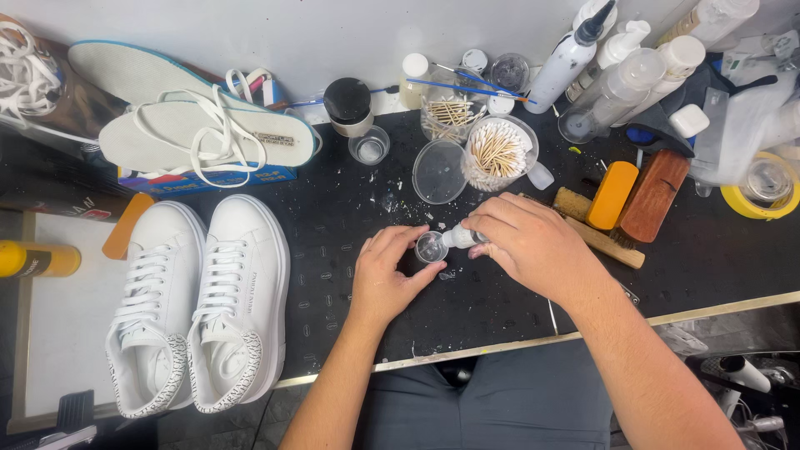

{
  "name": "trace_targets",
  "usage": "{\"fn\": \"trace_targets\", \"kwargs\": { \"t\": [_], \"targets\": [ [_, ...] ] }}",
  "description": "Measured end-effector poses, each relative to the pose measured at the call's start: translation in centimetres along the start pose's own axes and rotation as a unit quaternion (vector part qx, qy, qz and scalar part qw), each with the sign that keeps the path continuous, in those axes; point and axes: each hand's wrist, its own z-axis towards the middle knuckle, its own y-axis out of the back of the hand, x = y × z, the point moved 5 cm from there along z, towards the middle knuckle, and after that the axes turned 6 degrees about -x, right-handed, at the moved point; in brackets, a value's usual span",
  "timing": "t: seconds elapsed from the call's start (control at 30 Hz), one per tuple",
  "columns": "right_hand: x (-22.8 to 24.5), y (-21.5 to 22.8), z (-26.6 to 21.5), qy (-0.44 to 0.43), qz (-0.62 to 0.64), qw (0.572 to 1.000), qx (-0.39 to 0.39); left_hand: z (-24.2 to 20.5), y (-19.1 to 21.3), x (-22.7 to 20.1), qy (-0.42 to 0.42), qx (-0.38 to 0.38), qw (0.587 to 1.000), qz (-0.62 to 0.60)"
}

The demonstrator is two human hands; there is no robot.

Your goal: The person cleans the white midsole of a black slip-on sneaker using a cotton swab dipped in a liquid solution. They repeatedly dip the swab into a small container and scrub the shoe's edge, rotating the shoe to access different sections of the sole.

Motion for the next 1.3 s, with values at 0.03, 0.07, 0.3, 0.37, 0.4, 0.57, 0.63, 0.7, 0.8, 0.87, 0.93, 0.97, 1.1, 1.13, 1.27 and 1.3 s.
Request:
{"fn": "trace_targets", "kwargs": {
  "t": [0.03,0.07,0.3,0.37,0.4,0.57,0.63,0.7,0.8,0.87,0.93,0.97,1.1,1.13,1.27,1.3],
  "targets": [
    [0.03,0.03,-0.01,0.0,0.001,1.0,-0.001,0.0,-0.01,0.0,-0.002,0.0,1.0,0.001],
    [0.07,0.05,-0.01,0.0,0.002,1.0,-0.001,0.0,-0.02,0.01,-0.004,-0.001,1.0,0.002],
    [0.28,0.17,0.07,0.015,0.002,1.0,-0.002,0.0,-0.03,0.1,-0.003,-0.003,1.0,0.002],
    [0.27,0.17,0.06,0.008,-0.002,1.0,-0.004,-0.01,-0.01,0.05,-0.002,-0.003,1.0,-0.001],
    [0.27,0.15,0.05,0.005,-0.004,1.0,-0.005,-0.03,0.01,0.03,-0.002,-0.003,1.0,-0.002],
    [0.28,0.03,0.04,0.011,-0.004,1.0,-0.005,0.03,-0.04,0.06,-0.001,0.0,1.0,0.002],
    [0.24,0.02,0.04,0.015,-0.003,1.0,-0.009,0.08,-0.07,0.08,-0.001,0.001,1.0,0.003],
    [0.27,0.06,0.01,0.022,-0.004,1.0,-0.017,0.08,-0.09,0.1,0.0,0.003,1.0,0.005],
    [0.16,0.1,-0.07,0.007,0.001,1.0,-0.009,0.1,-0.17,0.12,0.0,0.005,1.0,0.005],
    [0.24,0.18,-0.04,0.012,0.001,1.0,-0.013,0.07,-0.13,0.04,-0.002,0.0,1.0,0.008],
    [0.22,0.22,-0.07,0.012,0.0,1.0,-0.014,0.13,-0.17,0.02,-0.001,0.001,1.0,0.01],
    [0.2,0.17,-0.08,0.011,0.0,1.0,-0.014,0.13,-0.17,0.04,0.002,0.002,1.0,0.011],
    [0.13,0.03,-0.12,0.016,-0.002,1.0,-0.011,0.11,-0.15,0.01,0.006,0.002,1.0,0.007],
    [0.12,0.03,-0.14,0.016,-0.002,1.0,-0.012,0.12,-0.16,0.0,0.005,0.002,1.0,0.008],
    [0.09,0.07,-0.12,0.012,0.001,1.0,-0.015,0.16,-0.16,0.08,0.006,0.003,1.0,0.011],
    [0.05,0.1,-0.15,0.009,0.003,1.0,-0.016,0.14,-0.19,0.1,0.007,0.004,1.0,0.011]
  ]
}}
